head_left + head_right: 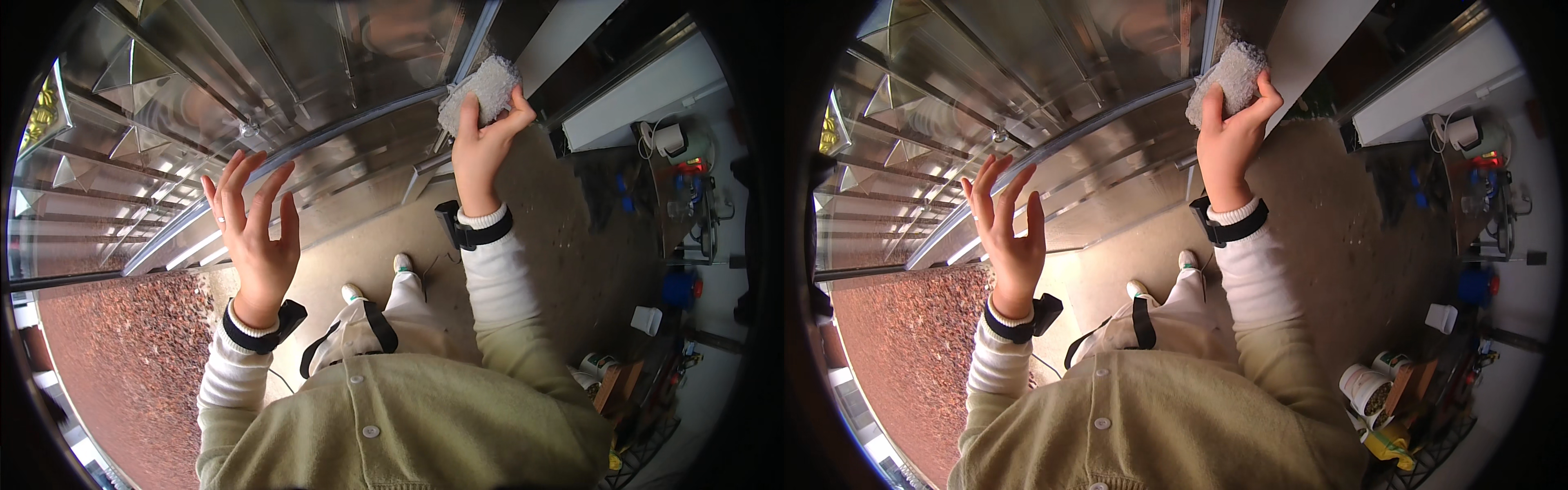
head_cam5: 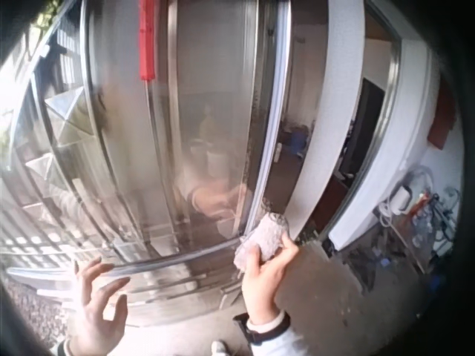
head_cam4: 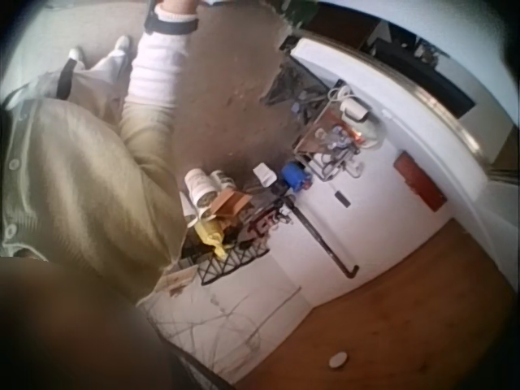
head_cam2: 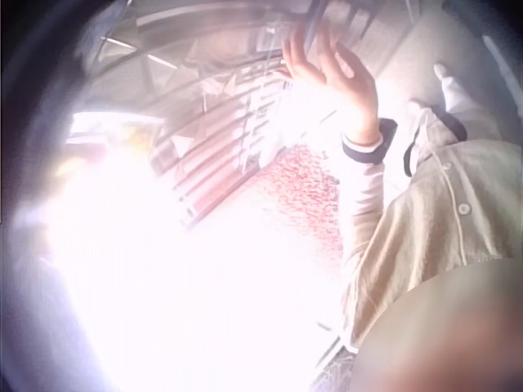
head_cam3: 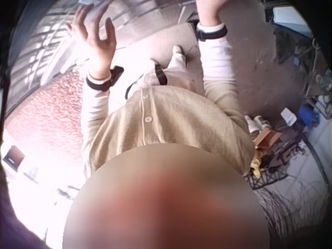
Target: The person wipes the exterior surface of a stainless steel door with a gray cloth, moving from the upper frame down to the lower panel. The person uses both hands to rub and smooth the surface, covering the decorative emblem and the textured lower section.
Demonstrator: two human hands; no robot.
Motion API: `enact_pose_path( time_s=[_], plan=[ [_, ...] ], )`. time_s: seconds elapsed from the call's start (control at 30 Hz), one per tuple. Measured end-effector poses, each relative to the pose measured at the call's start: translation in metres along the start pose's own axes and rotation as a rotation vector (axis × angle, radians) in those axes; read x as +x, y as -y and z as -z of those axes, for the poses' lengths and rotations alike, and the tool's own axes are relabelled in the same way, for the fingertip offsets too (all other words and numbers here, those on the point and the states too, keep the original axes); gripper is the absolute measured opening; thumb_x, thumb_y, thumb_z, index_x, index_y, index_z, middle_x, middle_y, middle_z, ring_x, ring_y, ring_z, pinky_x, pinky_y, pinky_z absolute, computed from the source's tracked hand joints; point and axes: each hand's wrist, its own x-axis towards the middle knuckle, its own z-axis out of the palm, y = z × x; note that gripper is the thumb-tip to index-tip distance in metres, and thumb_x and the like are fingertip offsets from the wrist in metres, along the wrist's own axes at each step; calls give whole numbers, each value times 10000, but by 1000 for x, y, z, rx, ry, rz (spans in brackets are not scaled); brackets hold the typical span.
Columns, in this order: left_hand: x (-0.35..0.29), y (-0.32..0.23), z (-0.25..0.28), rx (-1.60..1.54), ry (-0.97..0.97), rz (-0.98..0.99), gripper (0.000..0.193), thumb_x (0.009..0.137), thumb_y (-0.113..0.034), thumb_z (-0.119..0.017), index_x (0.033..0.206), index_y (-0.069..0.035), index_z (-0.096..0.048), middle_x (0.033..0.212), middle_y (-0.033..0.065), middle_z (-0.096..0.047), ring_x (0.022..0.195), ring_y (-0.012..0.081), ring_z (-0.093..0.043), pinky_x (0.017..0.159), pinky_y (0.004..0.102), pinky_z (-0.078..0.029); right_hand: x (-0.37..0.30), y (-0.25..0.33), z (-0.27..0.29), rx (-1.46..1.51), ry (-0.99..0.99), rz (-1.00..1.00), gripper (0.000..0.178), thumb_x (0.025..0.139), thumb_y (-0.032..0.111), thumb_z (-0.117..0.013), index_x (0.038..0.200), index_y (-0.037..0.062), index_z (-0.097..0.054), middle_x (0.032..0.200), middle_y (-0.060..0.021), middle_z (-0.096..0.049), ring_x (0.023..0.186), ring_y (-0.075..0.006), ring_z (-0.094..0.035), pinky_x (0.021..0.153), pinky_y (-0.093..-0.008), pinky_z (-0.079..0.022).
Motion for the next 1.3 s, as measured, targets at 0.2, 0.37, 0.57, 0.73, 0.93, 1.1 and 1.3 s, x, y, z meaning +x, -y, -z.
enact_pose_path(
  time_s=[0.2,0.37,0.57,0.73,0.93,1.1,1.3],
  plan=[
    [-9,9,5,14,-40,63,442,875,32,-716,1272,-164,-725,1410,102,-590,1440,339,-494,1260,637,-202,-8,16,-24,27,-38,80,629,925,51,-728,1398,-44,-325,1305,-302,-501,1174,-442,-576,1056,-507,-451],
    [-17,16,12,34,-49,110,423,904,17,-709,1289,-159,-720,1424,116,-598,1447,340,-495,1269,625,-203,-10,33,-35,-88,-37,163,637,912,49,-743,1396,-47,-340,1321,-302,-481,1219,-456,-542,1067,-526,-439],
    [-27,27,18,21,-66,142,459,869,52,-704,1276,-160,-722,1397,96,-583,1435,343,-495,1259,640,-191,-14,49,-43,-48,-33,193,672,897,41,-761,1403,-51,-329,1313,-280,-448,1221,-424,-500,1084,-521,-403],
    [-34,33,23,15,-78,174,463,869,61,-695,1274,-161,-724,1401,96,-584,1431,347,-498,1261,641,-183,-26,66,-54,-14,-11,297,668,877,20,-762,1397,-51,-349,1297,-282,-452,1194,-411,-476,1069,-537,-388],
    [-45,37,31,30,-72,231,463,862,60,-695,1269,-159,-724,1400,90,-586,1425,341,-507,1260,636,-191,-34,82,-63,7,5,348,704,853,-13,-773,1415,-20,-349,1283,-243,-439,1156,-369,-461,1038,-514,-393],
    [-58,48,35,29,-105,250,463,858,65,-692,1265,-154,-721,1403,92,-579,1411,345,-516,1256,641,-206,-52,99,-73,36,94,419,781,836,-33,-783,1464,33,-323,1297,-254,-424,1149,-376,-459,1026,-522,-397],
    [-79,64,43,24,-132,296,463,860,67,-687,1267,-153,-716,1398,95,-579,1404,350,-522,1253,649,-204,-68,117,-85,84,153,457,828,839,-53,-772,1503,66,-291,1317,-264,-406,1163,-389,-468,1042,-530,-397]
  ],
)
